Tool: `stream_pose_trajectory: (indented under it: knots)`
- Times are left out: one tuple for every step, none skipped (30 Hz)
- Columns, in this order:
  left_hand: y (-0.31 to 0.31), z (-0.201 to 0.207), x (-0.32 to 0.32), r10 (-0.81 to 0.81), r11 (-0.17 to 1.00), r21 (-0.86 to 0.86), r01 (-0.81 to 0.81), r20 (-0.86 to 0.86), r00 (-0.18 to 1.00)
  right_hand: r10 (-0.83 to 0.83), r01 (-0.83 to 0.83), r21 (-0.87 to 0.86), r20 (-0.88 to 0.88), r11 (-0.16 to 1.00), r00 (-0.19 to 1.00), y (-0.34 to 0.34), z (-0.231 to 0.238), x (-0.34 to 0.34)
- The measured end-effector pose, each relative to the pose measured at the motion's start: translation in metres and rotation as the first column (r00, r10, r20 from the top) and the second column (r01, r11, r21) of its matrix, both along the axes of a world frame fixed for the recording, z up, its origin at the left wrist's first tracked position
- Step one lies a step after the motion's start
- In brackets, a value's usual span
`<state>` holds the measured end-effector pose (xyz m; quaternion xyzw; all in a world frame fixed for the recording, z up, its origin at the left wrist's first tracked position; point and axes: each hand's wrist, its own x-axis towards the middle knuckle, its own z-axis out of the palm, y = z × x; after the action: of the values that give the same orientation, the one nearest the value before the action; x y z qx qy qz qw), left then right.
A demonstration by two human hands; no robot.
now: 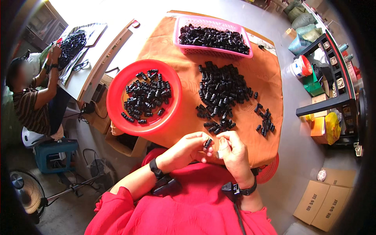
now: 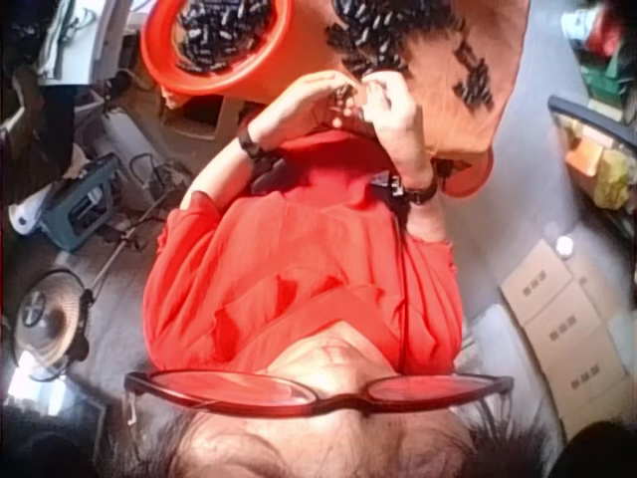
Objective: Assembling small black plastic components at a work table in a manufacturing facility.
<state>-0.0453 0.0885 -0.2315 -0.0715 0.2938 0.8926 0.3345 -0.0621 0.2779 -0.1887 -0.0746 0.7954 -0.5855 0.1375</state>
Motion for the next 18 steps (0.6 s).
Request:
stream_pose_trajectory:
  knots:
    - [-0.005,-0.005,-0.003,0.005,0.997,0.083,-0.005,0.002,1.000,-0.018,0.021,0.065,-0.043,0.998,0.999,0.002,0.002,-0.002]
    - [-0.008,-0.008,-0.006,0.030,0.979,0.201,-0.039,0.050,0.998,-0.041,0.044,0.072,-0.052,0.996,0.998,0.003,0.004,-0.002]
    - [-0.012,-0.008,-0.009,0.039,0.978,0.200,-0.051,0.063,0.997,-0.036,0.040,0.073,-0.060,0.997,0.998,0.004,0.004,-0.003]
    - [-0.012,-0.002,-0.013,0.061,0.983,0.169,-0.074,0.079,0.995,-0.048,0.052,0.067,-0.050,0.996,0.998,0.005,0.003,-0.005]
    - [-0.012,0.004,-0.018,0.084,0.986,0.136,-0.096,0.094,0.992,-0.061,0.063,0.062,-0.041,0.996,0.997,0.007,0.002,-0.005]
    - [-0.011,0.002,-0.022,0.088,0.986,0.137,-0.099,0.088,0.992,-0.057,0.060,0.062,-0.047,0.996,0.997,0.007,0.002,-0.005]
    - [-0.009,0.002,-0.028,0.088,0.996,-0.017,-0.088,0.028,0.996,-0.082,0.083,0.045,-0.022,0.996,0.996,0.005,0.003,-0.005]
    - [-0.007,0.005,-0.035,0.080,0.981,-0.172,-0.085,-0.031,0.996,-0.106,0.106,0.029,0.004,0.994,0.994,0.004,0.003,-0.004]
    - [-0.004,0.011,-0.037,0.013,0.893,-0.450,-0.018,-0.015,1.000,-0.106,0.106,0.029,-0.003,0.994,0.994,0.003,0.003,-0.004]
    - [0.001,0.004,-0.039,-0.058,0.685,-0.706,-0.178,-0.297,0.953,-0.119,0.119,0.008,0.017,0.993,0.993,0.003,0.002,-0.003]
    - [0.007,-0.002,-0.038,-0.210,0.408,-0.820,-0.401,-0.512,0.833,-0.123,0.124,-0.018,0.039,0.992,0.992,0.003,0.001,-0.003]
    - [0.011,-0.005,-0.038,-0.328,0.163,-0.801,-0.576,-0.594,0.734,-0.098,0.098,-0.003,0.013,0.995,0.995,0.005,-0.001,-0.004]
    - [0.012,-0.011,-0.037,-0.326,0.161,-0.798,-0.581,-0.599,0.732,-0.095,0.095,-0.003,0.008,0.995,0.995,0.005,0.000,-0.004]
    - [0.012,-0.018,-0.037,-0.401,0.094,-0.771,-0.629,-0.608,0.685,-0.100,0.100,-0.005,0.023,0.995,0.995,0.005,0.000,-0.004]
    - [0.012,-0.022,-0.037,-0.476,0.030,-0.736,-0.677,-0.606,0.638,-0.104,0.105,-0.007,0.040,0.994,0.994,0.005,0.000,-0.005]
    - [0.014,-0.021,-0.037,-0.501,0.001,-0.764,-0.645,-0.558,0.661,-0.107,0.107,-0.006,0.037,0.994,0.994,0.005,0.000,-0.004]
    - [0.014,-0.022,-0.037,-0.502,0.002,-0.763,-0.646,-0.559,0.659,-0.104,0.104,-0.006,0.040,0.995,0.994,0.006,0.000,-0.004]
    - [0.014,-0.023,-0.037,-0.511,-0.012,-0.757,-0.654,-0.557,0.654,-0.100,0.100,-0.006,0.043,0.995,0.994,0.006,0.001,-0.004]
